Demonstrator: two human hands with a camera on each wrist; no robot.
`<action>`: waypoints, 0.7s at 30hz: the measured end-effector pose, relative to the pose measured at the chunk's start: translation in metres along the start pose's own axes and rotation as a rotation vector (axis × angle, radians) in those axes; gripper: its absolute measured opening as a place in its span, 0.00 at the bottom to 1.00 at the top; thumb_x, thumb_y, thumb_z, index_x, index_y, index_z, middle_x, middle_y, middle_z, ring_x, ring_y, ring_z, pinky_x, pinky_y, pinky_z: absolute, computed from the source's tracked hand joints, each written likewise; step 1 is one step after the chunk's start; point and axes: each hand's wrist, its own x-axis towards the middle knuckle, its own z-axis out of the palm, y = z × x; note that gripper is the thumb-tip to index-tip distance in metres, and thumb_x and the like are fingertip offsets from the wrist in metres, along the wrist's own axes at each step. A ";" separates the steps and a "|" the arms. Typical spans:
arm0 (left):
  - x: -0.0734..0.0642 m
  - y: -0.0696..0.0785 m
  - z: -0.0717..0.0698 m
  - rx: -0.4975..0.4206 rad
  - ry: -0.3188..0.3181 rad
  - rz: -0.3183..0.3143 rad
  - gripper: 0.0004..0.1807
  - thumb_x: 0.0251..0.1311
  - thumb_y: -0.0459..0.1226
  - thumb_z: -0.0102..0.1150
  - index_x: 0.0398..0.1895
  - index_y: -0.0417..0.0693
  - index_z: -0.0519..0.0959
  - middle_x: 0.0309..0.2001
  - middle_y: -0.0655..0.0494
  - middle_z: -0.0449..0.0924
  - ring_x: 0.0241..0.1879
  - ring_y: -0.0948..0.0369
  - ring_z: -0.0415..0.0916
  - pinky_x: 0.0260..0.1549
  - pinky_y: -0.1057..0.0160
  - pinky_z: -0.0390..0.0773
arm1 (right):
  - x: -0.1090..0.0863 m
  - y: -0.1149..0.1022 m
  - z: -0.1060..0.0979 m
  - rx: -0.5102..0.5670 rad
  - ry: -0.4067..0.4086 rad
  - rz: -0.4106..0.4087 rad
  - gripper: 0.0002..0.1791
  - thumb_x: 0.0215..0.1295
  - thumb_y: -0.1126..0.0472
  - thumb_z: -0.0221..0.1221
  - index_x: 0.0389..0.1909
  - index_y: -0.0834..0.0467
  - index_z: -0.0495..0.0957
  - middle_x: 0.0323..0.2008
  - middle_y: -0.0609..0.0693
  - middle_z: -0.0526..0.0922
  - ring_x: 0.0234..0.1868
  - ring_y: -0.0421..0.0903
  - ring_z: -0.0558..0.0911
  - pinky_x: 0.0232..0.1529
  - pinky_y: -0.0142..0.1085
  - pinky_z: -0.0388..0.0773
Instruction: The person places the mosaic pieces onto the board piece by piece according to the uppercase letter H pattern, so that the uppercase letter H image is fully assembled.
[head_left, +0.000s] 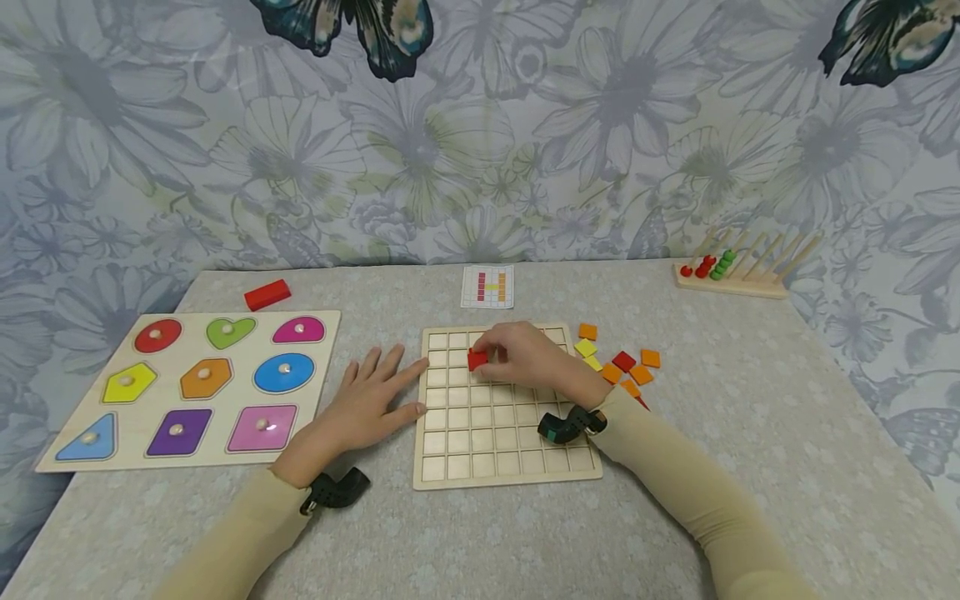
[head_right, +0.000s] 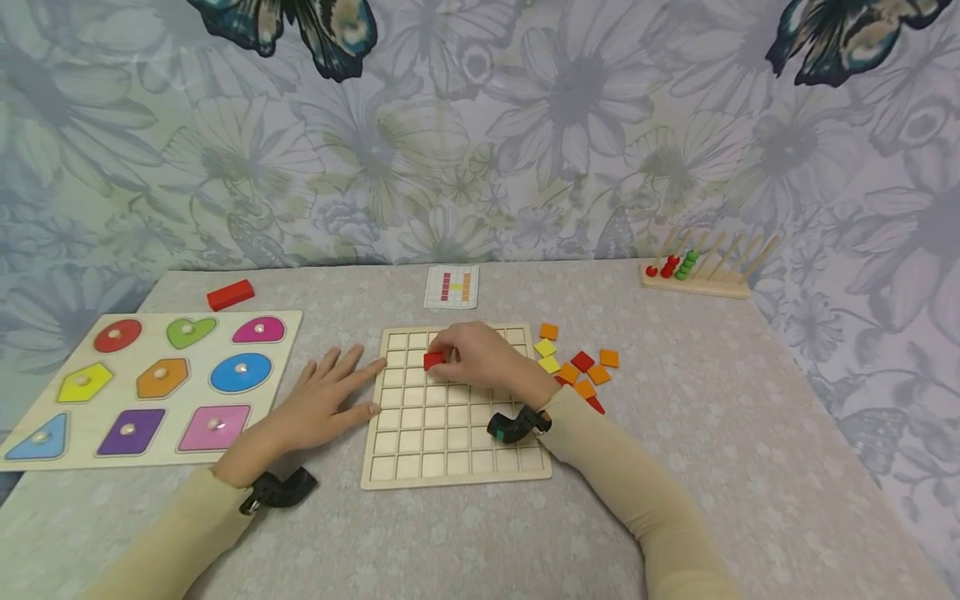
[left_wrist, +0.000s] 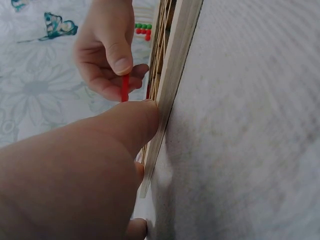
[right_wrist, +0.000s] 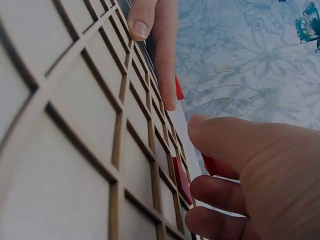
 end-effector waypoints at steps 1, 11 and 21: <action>0.000 0.000 0.001 0.002 0.001 -0.001 0.37 0.70 0.52 0.56 0.79 0.55 0.62 0.80 0.34 0.51 0.78 0.27 0.41 0.69 0.21 0.43 | 0.000 0.000 0.001 0.002 -0.005 0.002 0.13 0.61 0.55 0.71 0.44 0.56 0.88 0.33 0.45 0.85 0.29 0.38 0.76 0.33 0.28 0.73; 0.002 -0.004 0.004 0.012 0.005 -0.003 0.37 0.70 0.53 0.56 0.79 0.55 0.62 0.80 0.34 0.51 0.78 0.27 0.41 0.69 0.21 0.42 | -0.001 0.002 0.007 0.014 -0.071 0.029 0.10 0.61 0.55 0.69 0.42 0.53 0.87 0.23 0.41 0.76 0.26 0.37 0.72 0.31 0.29 0.68; 0.001 -0.001 0.002 0.007 -0.002 -0.007 0.37 0.70 0.52 0.56 0.79 0.55 0.62 0.80 0.33 0.50 0.78 0.27 0.41 0.69 0.21 0.42 | -0.001 0.002 0.008 -0.011 -0.098 0.029 0.10 0.60 0.55 0.69 0.41 0.54 0.86 0.24 0.42 0.76 0.27 0.38 0.71 0.33 0.30 0.68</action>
